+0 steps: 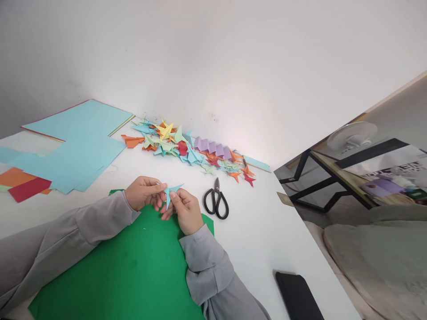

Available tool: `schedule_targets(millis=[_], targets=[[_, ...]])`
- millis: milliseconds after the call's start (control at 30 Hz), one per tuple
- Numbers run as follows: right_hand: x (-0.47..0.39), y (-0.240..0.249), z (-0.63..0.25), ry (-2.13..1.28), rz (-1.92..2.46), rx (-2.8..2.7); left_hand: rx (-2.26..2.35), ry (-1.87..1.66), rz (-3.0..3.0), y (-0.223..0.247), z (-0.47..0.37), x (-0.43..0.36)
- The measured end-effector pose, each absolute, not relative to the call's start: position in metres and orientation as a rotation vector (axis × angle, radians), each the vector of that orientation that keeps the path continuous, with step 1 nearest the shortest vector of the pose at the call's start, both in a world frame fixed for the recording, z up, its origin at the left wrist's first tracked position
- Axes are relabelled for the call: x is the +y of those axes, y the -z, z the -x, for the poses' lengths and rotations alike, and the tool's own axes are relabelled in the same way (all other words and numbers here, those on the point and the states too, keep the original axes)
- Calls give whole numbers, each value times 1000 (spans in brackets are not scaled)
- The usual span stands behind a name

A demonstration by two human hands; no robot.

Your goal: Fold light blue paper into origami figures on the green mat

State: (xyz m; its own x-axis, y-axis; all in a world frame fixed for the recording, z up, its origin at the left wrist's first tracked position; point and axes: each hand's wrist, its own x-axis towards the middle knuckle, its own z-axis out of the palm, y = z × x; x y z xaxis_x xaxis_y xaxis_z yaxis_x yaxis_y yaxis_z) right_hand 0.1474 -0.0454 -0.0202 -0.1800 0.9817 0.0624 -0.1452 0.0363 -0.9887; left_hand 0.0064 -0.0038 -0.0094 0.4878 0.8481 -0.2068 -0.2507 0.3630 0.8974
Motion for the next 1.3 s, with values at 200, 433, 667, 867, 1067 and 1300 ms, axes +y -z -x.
schedule_targets(millis=[200, 433, 667, 867, 1067, 1300], targets=[[-45, 24, -149, -1367, 963, -1237, 753, -790, -1080, 12, -7, -6], [-47, 22, -146, -1362, 967, -1291, 738, -823, -1080, 11, -7, -5], [-51, 17, -144, -1445, 995, -1255, 692, -811, -1043, 7, -5, -6], [-50, 16, -143, -1312, 1011, -1279, 722, -852, -990, 8, -7, -7], [-50, 16, -143, -1278, 1023, -1293, 705, -845, -1025, 12, -8, -7], [-51, 15, -143, -1316, 1008, -1314, 666, -834, -1136, 10, -4, -8]])
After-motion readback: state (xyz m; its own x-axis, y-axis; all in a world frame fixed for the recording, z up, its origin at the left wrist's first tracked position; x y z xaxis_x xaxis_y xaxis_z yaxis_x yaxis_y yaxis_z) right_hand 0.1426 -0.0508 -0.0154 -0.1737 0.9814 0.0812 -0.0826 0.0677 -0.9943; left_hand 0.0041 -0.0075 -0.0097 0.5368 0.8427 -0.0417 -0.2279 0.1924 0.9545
